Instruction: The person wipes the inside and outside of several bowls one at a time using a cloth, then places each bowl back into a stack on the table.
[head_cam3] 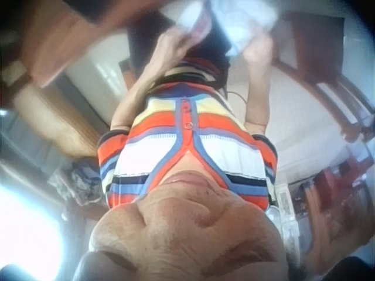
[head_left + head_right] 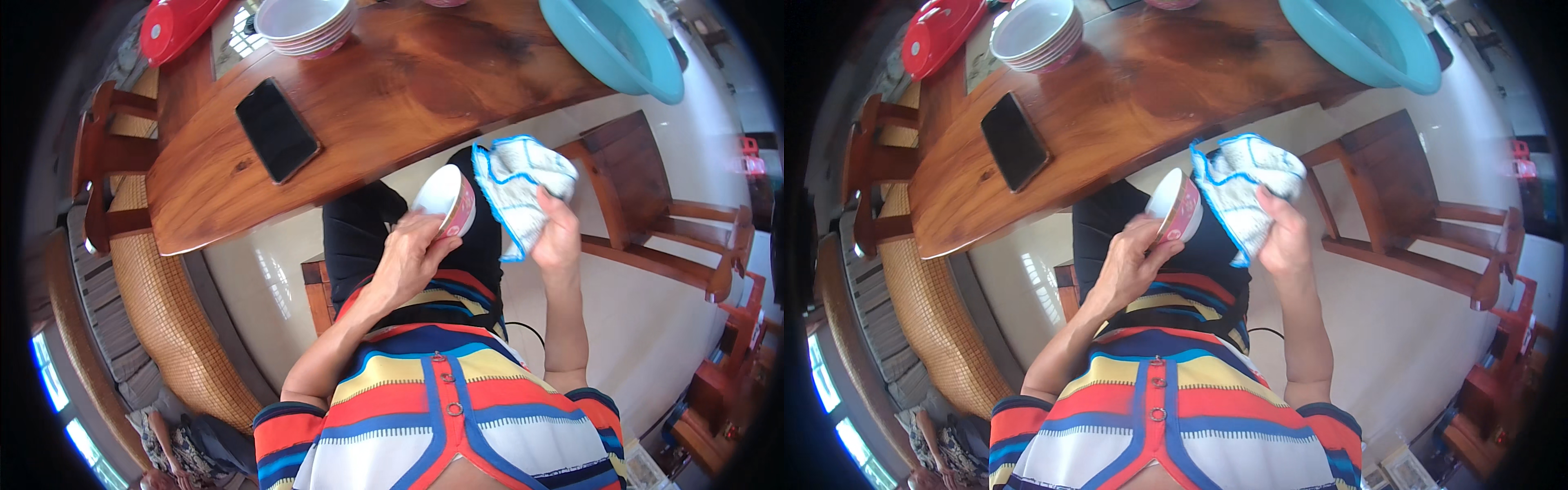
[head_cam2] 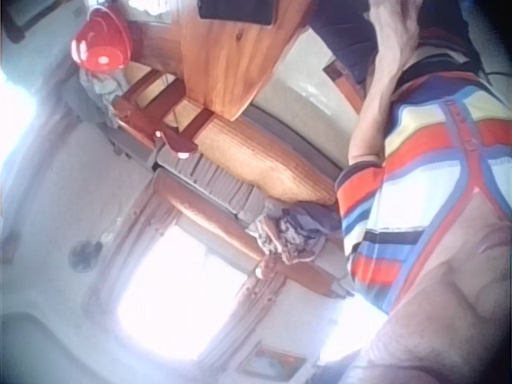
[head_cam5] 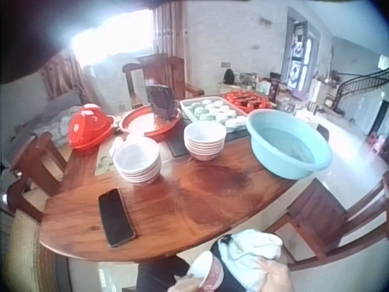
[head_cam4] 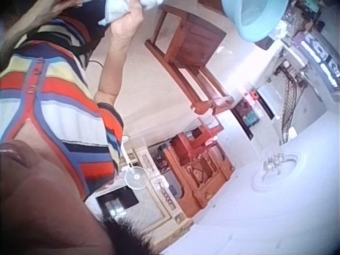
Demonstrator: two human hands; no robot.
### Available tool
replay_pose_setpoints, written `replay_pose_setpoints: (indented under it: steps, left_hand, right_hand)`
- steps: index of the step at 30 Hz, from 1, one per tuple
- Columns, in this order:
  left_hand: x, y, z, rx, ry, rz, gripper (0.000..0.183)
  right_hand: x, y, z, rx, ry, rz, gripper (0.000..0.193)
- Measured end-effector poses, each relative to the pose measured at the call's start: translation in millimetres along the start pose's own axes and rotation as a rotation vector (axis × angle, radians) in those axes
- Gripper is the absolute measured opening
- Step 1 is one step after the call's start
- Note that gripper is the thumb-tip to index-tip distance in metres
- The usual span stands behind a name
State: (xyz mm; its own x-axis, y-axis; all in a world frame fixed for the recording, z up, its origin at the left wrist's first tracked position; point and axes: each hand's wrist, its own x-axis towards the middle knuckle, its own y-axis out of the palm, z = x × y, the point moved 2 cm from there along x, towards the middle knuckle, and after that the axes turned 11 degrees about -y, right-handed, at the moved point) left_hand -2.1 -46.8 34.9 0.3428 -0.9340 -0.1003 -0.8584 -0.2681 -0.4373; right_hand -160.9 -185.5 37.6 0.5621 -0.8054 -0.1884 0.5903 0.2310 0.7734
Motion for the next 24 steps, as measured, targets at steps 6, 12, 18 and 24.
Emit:
replay_pose_setpoints:
  steps: [6, 12, 18, 24]
  left_hand:
    - [2.0, 8.2, 2.6, -0.623, -0.021, 0.148, 0.022]
    - [-7.9, 8.2, 2.8, -0.455, 0.025, 0.129, 0.018]
    - [-12.6, -6.3, -1.6, -0.438, -0.01, 0.166, 0.023]
    - [-15.8, 2.7, 11.7, -0.7, -0.183, 0.184, 0.021]
  right_hand:
    - [-45.8, 57.8, -23.7, -1.119, -0.314, 0.586, 0.073]
    - [-15.9, 62.4, -55.7, -1.424, -0.862, 0.473, 0.068]
    - [18.5, 51.5, -50.9, -0.784, -0.072, 0.131, 0.039]
    - [-11.3, 61.9, -55.1, -1.395, -0.708, 0.549, 0.069]
